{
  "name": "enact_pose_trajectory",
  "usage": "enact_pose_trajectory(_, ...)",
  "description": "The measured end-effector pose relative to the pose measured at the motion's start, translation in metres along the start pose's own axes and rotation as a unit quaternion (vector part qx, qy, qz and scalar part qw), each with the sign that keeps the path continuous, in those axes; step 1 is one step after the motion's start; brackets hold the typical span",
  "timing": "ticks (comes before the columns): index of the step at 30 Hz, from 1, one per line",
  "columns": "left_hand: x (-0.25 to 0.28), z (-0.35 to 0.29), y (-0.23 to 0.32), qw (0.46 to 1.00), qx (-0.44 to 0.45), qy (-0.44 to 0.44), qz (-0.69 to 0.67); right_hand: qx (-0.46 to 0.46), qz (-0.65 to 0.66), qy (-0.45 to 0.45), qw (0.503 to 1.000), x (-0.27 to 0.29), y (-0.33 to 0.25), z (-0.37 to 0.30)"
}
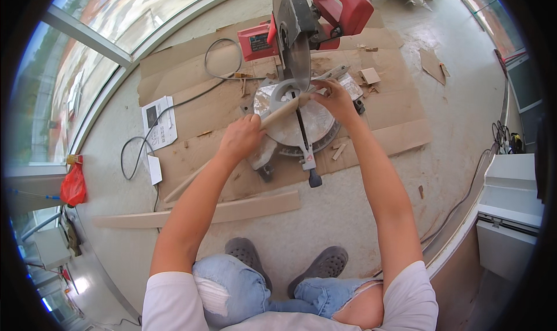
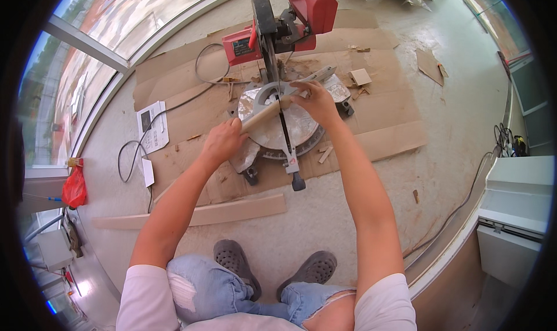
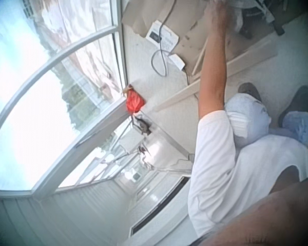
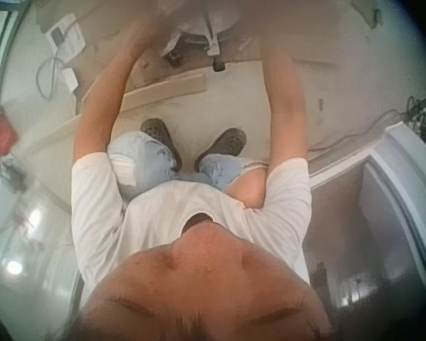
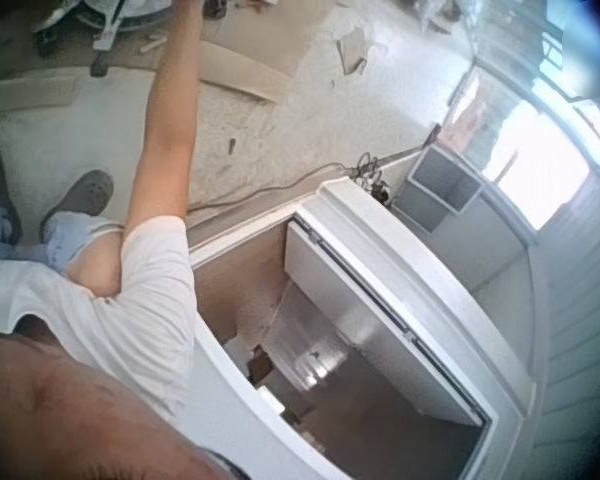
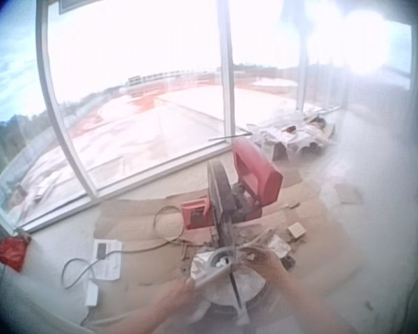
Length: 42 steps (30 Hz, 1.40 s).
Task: The person cuts wooden trim pieces to size using a miter saw and then installs them along the base of a wall. They use a utility knife to trim the wood for a precise fit in the corner.
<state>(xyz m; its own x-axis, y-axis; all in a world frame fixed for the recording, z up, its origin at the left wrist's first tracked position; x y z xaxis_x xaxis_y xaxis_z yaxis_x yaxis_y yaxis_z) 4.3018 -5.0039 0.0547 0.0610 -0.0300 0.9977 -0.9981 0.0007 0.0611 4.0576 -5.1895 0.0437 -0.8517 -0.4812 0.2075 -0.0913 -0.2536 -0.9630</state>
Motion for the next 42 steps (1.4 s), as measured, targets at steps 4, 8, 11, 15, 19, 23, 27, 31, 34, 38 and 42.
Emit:
enact_pose_trajectory(4,-0.004,-0.006,-0.009,1.000,0.013,0.000,-0.008,0.049,-0.083,-0.021,0.995,-0.020,0.008,0.003)
enact_pose_trajectory(8,-0.005,0.001,-0.004,0.999,0.012,0.016,-0.040,-0.112,0.039,0.035,0.992,0.025,0.028,-0.016)
enact_pose_trajectory(11,-0.009,0.000,-0.004,0.998,0.002,0.046,-0.053,-0.223,0.156,0.110,0.956,0.067,0.038,-0.073)
enact_pose_trajectory(15,-0.005,-0.019,-0.009,0.999,0.015,0.031,-0.043,-0.353,0.124,0.075,0.924,0.085,0.041,-0.168)
enact_pose_trajectory(19,-0.013,-0.026,-0.013,0.999,0.021,0.036,-0.031,-0.368,0.003,-0.050,0.929,0.087,0.047,-0.231)
enact_pose_trajectory(23,-0.027,-0.012,-0.013,0.997,0.022,0.074,-0.008,-0.335,-0.069,-0.103,0.934,0.097,0.068,-0.263)
enact_pose_trajectory(27,-0.032,-0.008,-0.014,0.997,0.031,0.068,0.021,-0.136,-0.310,-0.066,0.939,0.101,0.069,-0.261)
enact_pose_trajectory(31,-0.008,-0.039,-0.018,0.995,0.061,0.015,0.079,-0.148,-0.234,-0.028,0.961,0.054,0.046,-0.256)
enact_pose_trajectory(34,0.009,-0.053,-0.010,0.991,0.099,-0.067,0.060,-0.229,-0.124,-0.112,0.959,0.010,0.035,-0.274)
enact_pose_trajectory(38,0.003,-0.077,-0.035,0.994,0.077,-0.066,0.035,-0.281,0.060,-0.092,0.953,-0.050,0.045,-0.299)
enact_pose_trajectory(42,0.007,-0.120,-0.062,0.975,0.098,-0.194,0.047,-0.307,0.124,-0.039,0.943,-0.091,0.042,-0.301)
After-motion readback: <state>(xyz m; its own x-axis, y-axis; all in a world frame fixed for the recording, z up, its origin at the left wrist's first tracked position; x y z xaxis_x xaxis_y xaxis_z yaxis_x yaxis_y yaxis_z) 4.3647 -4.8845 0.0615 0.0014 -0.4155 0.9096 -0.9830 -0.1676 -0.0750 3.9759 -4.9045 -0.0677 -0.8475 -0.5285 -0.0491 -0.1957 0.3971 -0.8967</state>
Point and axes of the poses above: each hand's wrist, its own z-axis towards the middle knuckle, its own x-axis out of the back of the hand, y = z × x, the point moved 1 cm from there along z, towards the middle knuckle, and after that the axes turned 15 degrees about z, right-handed, at the moved point
